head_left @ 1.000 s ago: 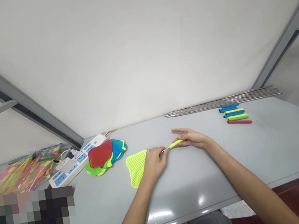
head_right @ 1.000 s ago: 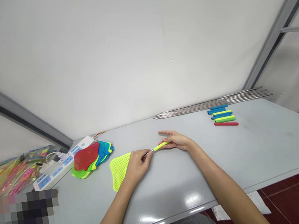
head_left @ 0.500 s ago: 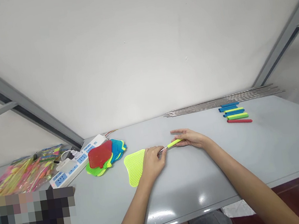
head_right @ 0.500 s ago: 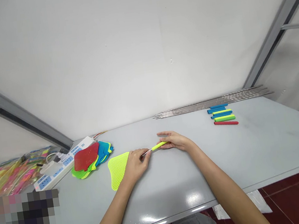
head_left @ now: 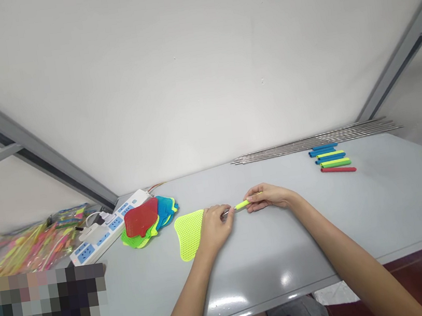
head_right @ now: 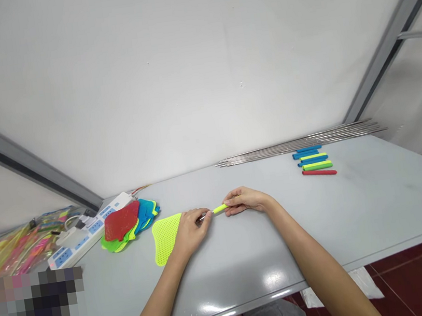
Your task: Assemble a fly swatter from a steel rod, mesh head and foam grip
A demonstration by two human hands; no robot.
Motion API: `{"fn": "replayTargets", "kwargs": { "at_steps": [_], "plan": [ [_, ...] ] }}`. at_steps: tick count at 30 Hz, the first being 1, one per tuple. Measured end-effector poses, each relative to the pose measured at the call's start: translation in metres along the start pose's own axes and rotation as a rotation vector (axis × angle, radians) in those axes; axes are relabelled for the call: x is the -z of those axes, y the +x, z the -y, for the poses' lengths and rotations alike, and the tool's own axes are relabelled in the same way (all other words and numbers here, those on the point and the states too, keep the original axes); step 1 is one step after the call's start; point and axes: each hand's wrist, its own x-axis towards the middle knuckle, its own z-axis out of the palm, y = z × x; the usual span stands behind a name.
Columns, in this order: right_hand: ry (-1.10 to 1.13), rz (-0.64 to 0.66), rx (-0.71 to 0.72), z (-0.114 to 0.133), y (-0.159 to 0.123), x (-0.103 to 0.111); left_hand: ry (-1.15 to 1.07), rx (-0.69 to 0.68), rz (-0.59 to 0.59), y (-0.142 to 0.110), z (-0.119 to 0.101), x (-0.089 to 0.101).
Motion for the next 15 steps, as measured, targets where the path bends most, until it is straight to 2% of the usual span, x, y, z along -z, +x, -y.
{"fn": "replayTargets", "kwargs": {
  "at_steps": [7, 11, 15],
  "plan": [
    [-0.018, -0.006, 0.007, 0.001, -0.001, 0.0, -0.025, -0.011, -0.011, 0.001, 0.001, 0.001],
    [-0.015, -0.022, 0.009, 0.001, 0.0, 0.0, -0.003, 0.017, -0.103, 0.002, 0.004, 0.002],
    [0.002, -0.034, -0.002, 0.002, 0.0, -0.001, 0.044, 0.095, -0.195, 0.004, 0.016, 0.004]
  ]
}}
